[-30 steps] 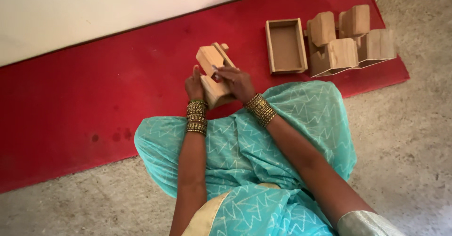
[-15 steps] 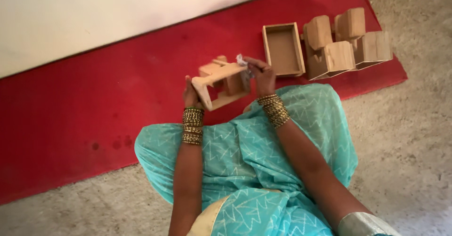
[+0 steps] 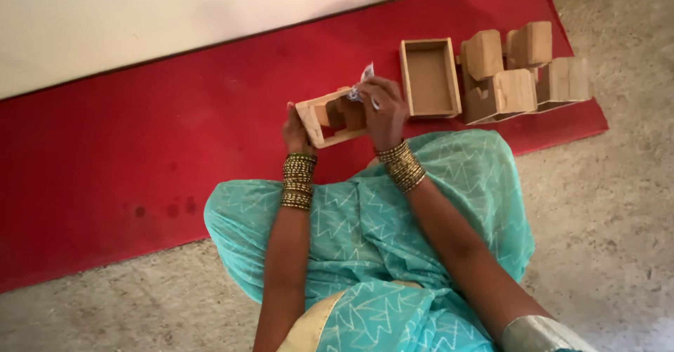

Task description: The person sits on a red mat on the floor and wipes a set of wooden objects, including open boxes and shaped wooden pieces, one at a time with a white cloth, turning each item to wipe its surfaces and setting it aside before picking up the next.

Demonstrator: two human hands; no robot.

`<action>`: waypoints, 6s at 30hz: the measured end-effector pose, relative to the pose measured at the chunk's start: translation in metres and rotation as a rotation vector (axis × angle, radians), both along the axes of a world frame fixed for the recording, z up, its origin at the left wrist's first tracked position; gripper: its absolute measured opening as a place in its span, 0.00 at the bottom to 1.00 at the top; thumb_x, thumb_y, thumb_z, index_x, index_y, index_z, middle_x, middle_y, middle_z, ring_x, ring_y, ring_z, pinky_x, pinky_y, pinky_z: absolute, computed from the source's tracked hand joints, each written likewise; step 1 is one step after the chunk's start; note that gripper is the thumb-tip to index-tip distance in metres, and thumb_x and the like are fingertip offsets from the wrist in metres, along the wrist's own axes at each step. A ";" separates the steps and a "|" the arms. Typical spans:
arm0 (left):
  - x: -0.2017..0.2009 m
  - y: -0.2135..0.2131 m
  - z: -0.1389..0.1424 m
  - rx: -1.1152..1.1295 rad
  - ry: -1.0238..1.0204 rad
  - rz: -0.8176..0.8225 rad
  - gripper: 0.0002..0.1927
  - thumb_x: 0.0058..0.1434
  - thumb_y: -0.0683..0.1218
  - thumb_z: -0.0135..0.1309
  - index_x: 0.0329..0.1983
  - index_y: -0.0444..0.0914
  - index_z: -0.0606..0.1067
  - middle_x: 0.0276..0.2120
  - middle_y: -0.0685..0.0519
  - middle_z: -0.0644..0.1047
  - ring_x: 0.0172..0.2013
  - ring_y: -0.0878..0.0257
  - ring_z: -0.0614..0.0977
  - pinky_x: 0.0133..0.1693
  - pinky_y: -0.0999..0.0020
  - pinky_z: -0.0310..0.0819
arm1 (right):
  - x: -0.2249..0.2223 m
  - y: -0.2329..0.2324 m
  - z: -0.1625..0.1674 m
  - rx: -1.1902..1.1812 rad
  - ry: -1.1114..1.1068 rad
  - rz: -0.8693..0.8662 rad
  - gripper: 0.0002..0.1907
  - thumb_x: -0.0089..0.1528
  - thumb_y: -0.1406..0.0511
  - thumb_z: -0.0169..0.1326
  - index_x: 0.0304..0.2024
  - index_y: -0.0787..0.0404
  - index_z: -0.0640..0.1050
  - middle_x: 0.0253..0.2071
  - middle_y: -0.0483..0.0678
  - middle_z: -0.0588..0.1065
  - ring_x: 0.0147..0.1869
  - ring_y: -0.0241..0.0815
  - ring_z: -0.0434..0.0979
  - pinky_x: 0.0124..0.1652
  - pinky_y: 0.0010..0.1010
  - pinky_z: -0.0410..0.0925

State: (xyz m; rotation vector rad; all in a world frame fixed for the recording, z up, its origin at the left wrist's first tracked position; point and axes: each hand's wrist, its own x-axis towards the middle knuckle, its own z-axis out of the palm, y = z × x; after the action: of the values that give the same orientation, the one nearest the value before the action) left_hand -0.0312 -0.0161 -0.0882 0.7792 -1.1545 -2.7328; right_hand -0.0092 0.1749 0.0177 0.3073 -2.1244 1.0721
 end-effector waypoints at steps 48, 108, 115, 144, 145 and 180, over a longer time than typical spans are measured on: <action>-0.011 -0.003 -0.002 -0.249 -0.201 0.052 0.36 0.66 0.70 0.52 0.31 0.31 0.75 0.22 0.54 0.72 0.21 0.66 0.73 0.23 0.67 0.68 | 0.028 -0.009 0.006 0.463 -0.289 0.152 0.05 0.64 0.73 0.58 0.38 0.61 0.84 0.45 0.49 0.80 0.48 0.46 0.83 0.44 0.35 0.78; 0.027 0.016 0.035 -1.192 0.003 0.020 0.17 0.57 0.57 0.63 0.36 0.38 0.84 0.25 0.46 0.82 0.25 0.56 0.85 0.30 0.62 0.76 | -0.006 0.013 -0.055 -0.547 -0.362 0.249 0.10 0.63 0.75 0.58 0.47 0.63 0.79 0.47 0.50 0.79 0.51 0.41 0.81 0.50 0.28 0.75; 0.029 0.015 0.029 -1.257 -0.155 -0.015 0.20 0.57 0.60 0.62 0.35 0.40 0.85 0.26 0.45 0.82 0.27 0.52 0.85 0.31 0.59 0.75 | 0.027 -0.024 -0.042 -0.025 -0.157 0.114 0.09 0.61 0.77 0.57 0.43 0.63 0.81 0.49 0.52 0.77 0.55 0.51 0.80 0.54 0.37 0.75; 0.033 0.021 0.050 -1.451 -0.032 -0.049 0.19 0.59 0.60 0.61 0.33 0.40 0.84 0.27 0.42 0.80 0.28 0.44 0.82 0.29 0.52 0.73 | 0.015 0.008 -0.003 -0.067 -0.405 0.672 0.07 0.56 0.74 0.62 0.35 0.63 0.78 0.38 0.47 0.79 0.41 0.41 0.82 0.42 0.30 0.76; 0.033 0.021 0.050 -1.469 -0.018 -0.046 0.20 0.59 0.60 0.61 0.33 0.39 0.84 0.27 0.42 0.80 0.28 0.44 0.82 0.29 0.51 0.73 | 0.015 0.006 -0.003 -0.047 -0.375 0.653 0.07 0.56 0.75 0.61 0.35 0.63 0.77 0.39 0.48 0.78 0.43 0.42 0.81 0.42 0.31 0.76; 0.028 0.012 0.042 -1.441 0.076 -0.052 0.19 0.59 0.59 0.64 0.31 0.38 0.82 0.25 0.44 0.79 0.26 0.48 0.82 0.28 0.57 0.72 | -0.037 0.091 -0.085 0.304 -0.571 0.052 0.03 0.57 0.73 0.59 0.32 0.62 0.82 0.35 0.54 0.81 0.39 0.54 0.82 0.41 0.43 0.74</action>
State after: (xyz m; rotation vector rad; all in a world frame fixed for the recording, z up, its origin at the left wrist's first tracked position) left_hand -0.0034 -0.0041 -0.0465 0.3552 -2.4608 -1.2101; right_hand -0.0461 0.2656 -0.0676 0.2139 -2.8145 0.9376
